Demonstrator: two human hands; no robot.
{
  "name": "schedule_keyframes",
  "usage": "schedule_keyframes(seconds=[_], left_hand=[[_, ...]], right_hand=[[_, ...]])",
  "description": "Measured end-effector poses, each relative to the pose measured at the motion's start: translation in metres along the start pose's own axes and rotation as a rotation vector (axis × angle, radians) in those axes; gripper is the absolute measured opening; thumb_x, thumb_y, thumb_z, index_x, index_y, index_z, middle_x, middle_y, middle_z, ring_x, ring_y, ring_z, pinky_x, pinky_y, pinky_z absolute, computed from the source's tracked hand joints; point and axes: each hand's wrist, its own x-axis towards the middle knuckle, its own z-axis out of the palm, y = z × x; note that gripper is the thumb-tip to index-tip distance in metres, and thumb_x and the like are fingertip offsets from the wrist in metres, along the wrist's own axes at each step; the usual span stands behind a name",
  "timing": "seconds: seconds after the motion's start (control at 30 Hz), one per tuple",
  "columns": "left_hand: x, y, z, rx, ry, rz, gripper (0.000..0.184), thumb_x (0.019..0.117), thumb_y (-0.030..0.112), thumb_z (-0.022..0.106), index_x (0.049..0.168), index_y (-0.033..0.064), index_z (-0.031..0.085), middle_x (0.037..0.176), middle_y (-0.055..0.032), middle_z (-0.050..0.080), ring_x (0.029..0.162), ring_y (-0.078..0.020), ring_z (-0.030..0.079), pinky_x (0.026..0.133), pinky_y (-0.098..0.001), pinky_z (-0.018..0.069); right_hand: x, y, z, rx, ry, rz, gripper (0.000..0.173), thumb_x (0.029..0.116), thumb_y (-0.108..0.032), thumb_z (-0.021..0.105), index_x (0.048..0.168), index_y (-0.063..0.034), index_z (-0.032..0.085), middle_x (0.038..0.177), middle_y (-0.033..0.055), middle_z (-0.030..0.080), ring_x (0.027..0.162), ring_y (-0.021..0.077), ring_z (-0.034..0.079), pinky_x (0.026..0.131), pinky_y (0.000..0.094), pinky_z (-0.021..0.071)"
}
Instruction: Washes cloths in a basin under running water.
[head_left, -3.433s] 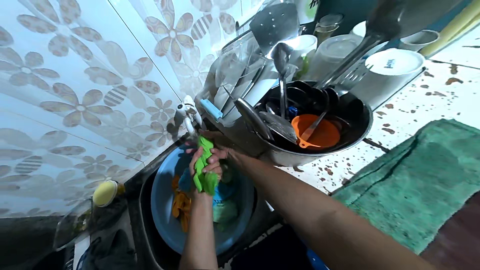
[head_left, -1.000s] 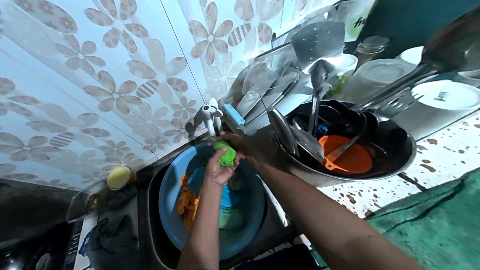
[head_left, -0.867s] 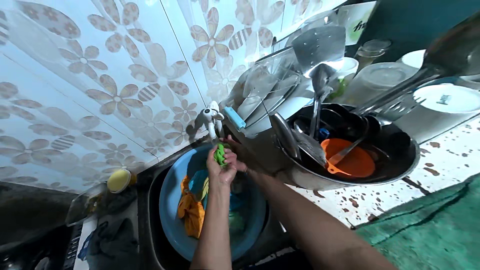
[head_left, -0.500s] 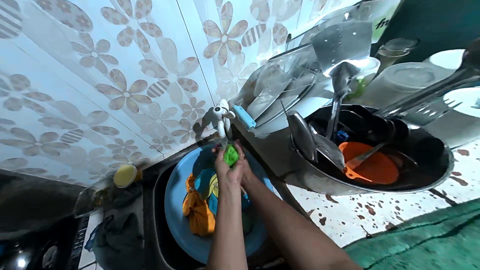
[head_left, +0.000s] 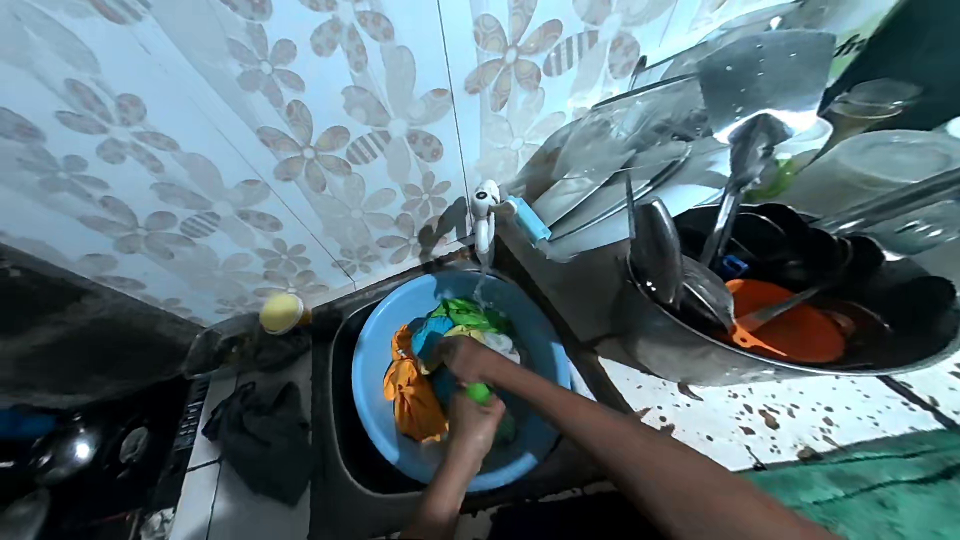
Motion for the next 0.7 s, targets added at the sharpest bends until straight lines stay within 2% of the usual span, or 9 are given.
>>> schedule_keyframes(seconds=[0.03, 0.07, 0.1, 0.17, 0.27, 0.33, 0.43, 0.57, 0.7], left_hand=[[-0.007, -0.003, -0.001, 0.152, 0.039, -0.001, 0.018, 0.0934, 0.014, 0.068, 0.102, -0.0017, 0.066, 0.082, -0.0095, 0.063, 0.071, -0.018, 0.061, 0.068, -0.0365, 0.053], [-0.014, -0.005, -0.002, 0.263, 0.053, -0.007, 0.023, 0.0923, 0.016, 0.07, 0.108, -0.0019, 0.067, 0.094, -0.0133, 0.068, 0.087, -0.022, 0.066, 0.082, -0.0413, 0.0549], [-0.019, -0.008, -0.002, 0.347, 0.054, -0.013, 0.029, 0.0919, 0.017, 0.071, 0.114, -0.0015, 0.067, 0.105, -0.0156, 0.071, 0.101, -0.0244, 0.068, 0.092, -0.044, 0.0543], [-0.025, -0.011, -0.002, 0.462, 0.043, -0.035, 0.037, 0.0925, 0.022, 0.072, 0.122, -0.0003, 0.066, 0.118, -0.0165, 0.07, 0.115, -0.026, 0.066, 0.101, -0.0452, 0.0518], [-0.03, -0.01, 0.001, 0.597, 0.002, -0.085, 0.047, 0.0931, 0.022, 0.07, 0.134, -0.0004, 0.059, 0.131, -0.0179, 0.065, 0.124, -0.0276, 0.062, 0.105, -0.0452, 0.0503], [-0.033, -0.01, 0.002, 0.645, -0.022, -0.098, 0.049, 0.0928, 0.018, 0.07, 0.135, -0.0016, 0.057, 0.133, -0.019, 0.063, 0.125, -0.0292, 0.061, 0.105, -0.0454, 0.0506], [-0.04, -0.015, 0.001, 0.655, -0.053, -0.057, 0.045, 0.0973, 0.011, 0.063, 0.138, -0.0033, 0.054, 0.135, -0.0212, 0.061, 0.126, -0.0316, 0.06, 0.106, -0.0466, 0.0493], [-0.043, -0.029, 0.002, 0.554, -0.024, 0.018, 0.041, 0.098, 0.011, 0.064, 0.137, -0.0015, 0.056, 0.132, -0.0223, 0.063, 0.123, -0.0353, 0.061, 0.102, -0.0501, 0.0502], [-0.05, -0.03, -0.001, 0.488, -0.032, 0.052, 0.039, 0.0993, 0.014, 0.064, 0.135, 0.0011, 0.057, 0.129, -0.0233, 0.064, 0.12, -0.0382, 0.062, 0.099, -0.0542, 0.0513]], right_hand=[[-0.006, -0.003, 0.01, -0.063, 0.001, 0.015, 0.03, 0.105, -0.018, 0.053, 0.13, -0.0062, 0.064, 0.117, 0.0209, 0.067, 0.104, 0.0336, 0.066, 0.093, 0.0538, 0.0524], [-0.011, -0.005, 0.021, -0.102, 0.013, 0.033, 0.03, 0.103, -0.016, 0.055, 0.129, -0.0057, 0.066, 0.122, 0.0217, 0.067, 0.113, 0.0363, 0.065, 0.098, 0.0568, 0.0504], [-0.017, -0.007, 0.03, -0.129, 0.031, 0.057, 0.03, 0.1021, -0.016, 0.056, 0.128, -0.0056, 0.066, 0.124, 0.022, 0.067, 0.116, 0.0375, 0.064, 0.099, 0.058, 0.0499], [-0.024, -0.008, 0.041, -0.151, 0.091, 0.098, 0.029, 0.1012, -0.015, 0.056, 0.126, -0.0052, 0.067, 0.122, 0.0223, 0.068, 0.116, 0.0391, 0.065, 0.097, 0.0595, 0.0506], [-0.03, -0.004, 0.049, -0.179, 0.189, 0.176, 0.026, 0.0992, -0.015, 0.058, 0.121, -0.003, 0.067, 0.117, 0.023, 0.068, 0.112, 0.0403, 0.066, 0.091, 0.0606, 0.0533], [-0.036, -0.007, 0.05, -0.2, 0.227, 0.231, 0.026, 0.1, -0.017, 0.057, 0.119, -0.0017, 0.067, 0.119, 0.0225, 0.068, 0.112, 0.0388, 0.067, 0.092, 0.0589, 0.0539], [-0.04, -0.006, 0.052, -0.216, 0.271, 0.303, 0.029, 0.102, -0.019, 0.055, 0.12, 0.0006, 0.066, 0.124, 0.0228, 0.066, 0.117, 0.0382, 0.065, 0.094, 0.0578, 0.0538], [-0.043, -0.007, 0.056, -0.269, 0.313, 0.37, 0.031, 0.1011, -0.019, 0.058, 0.117, 0.0076, 0.064, 0.124, 0.0263, 0.065, 0.116, 0.0401, 0.065, 0.094, 0.0568, 0.0545], [-0.051, -0.008, 0.057, -0.278, 0.397, 0.372, 0.031, 0.0998, -0.021, 0.061, 0.109, 0.0079, 0.066, 0.117, 0.0272, 0.067, 0.111, 0.0413, 0.067, 0.09, 0.0593, 0.0549]])
